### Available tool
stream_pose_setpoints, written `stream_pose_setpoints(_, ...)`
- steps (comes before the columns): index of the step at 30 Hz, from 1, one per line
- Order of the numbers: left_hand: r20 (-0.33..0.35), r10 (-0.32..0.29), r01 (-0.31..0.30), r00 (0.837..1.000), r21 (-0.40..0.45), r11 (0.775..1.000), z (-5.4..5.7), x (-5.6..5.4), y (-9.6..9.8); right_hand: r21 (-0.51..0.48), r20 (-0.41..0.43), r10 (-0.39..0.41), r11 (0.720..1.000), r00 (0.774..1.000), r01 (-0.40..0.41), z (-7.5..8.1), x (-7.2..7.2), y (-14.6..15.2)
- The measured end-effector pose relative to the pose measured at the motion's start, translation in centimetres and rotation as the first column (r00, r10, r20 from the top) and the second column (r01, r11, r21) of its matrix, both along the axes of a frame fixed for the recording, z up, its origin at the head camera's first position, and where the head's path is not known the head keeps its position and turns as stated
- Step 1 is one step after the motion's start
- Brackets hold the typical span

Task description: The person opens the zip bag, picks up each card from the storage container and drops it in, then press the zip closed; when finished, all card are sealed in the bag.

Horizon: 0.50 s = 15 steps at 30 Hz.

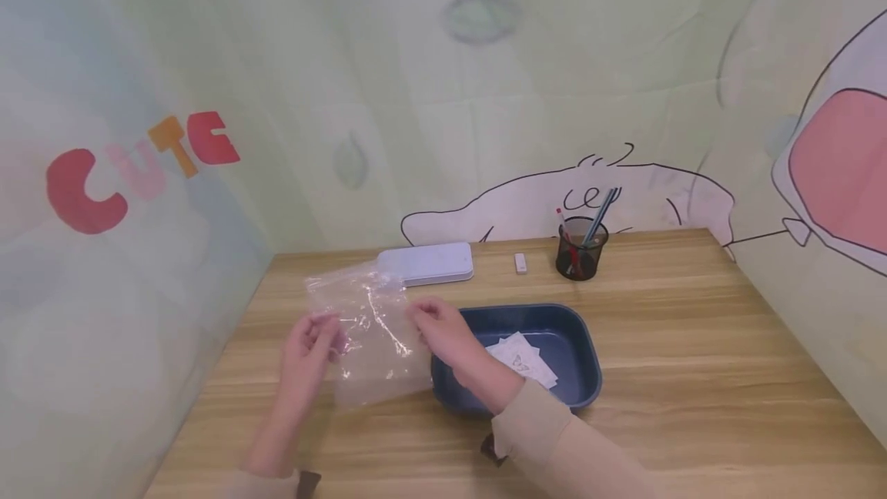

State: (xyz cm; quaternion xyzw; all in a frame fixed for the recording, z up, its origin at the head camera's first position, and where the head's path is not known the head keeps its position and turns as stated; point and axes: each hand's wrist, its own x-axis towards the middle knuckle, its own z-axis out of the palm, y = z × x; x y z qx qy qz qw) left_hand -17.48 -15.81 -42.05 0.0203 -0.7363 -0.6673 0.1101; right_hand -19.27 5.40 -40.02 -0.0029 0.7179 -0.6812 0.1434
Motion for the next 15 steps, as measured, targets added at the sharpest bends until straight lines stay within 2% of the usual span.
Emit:
stream_pose_setpoints(4, -0.012, -0.025, 0.026, 1.0, 0.029, 0.999, 0.4, 0.2, 1.9, 0.017, -0.016, 0.02, 1.0, 1.0, -0.02, 0.7, 0.7, 2.3)
stream_pose_setpoints(9, -0.037, -0.087, 0.088, 0.996, 0.036, 0.995, 0.6, 0.2, 4.3, 0.041, -0.048, -0.011, 0.999, 0.999, 0.013, 1.3, 1.5, 5.0)
stream_pose_setpoints(15, -0.035, -0.155, 0.157, 0.987, 0.056, 0.986, 0.4, -0.1, 7.1, 0.11, -0.084, -0.034, 0.993, 0.996, 0.044, 1.1, 2.3, 8.0)
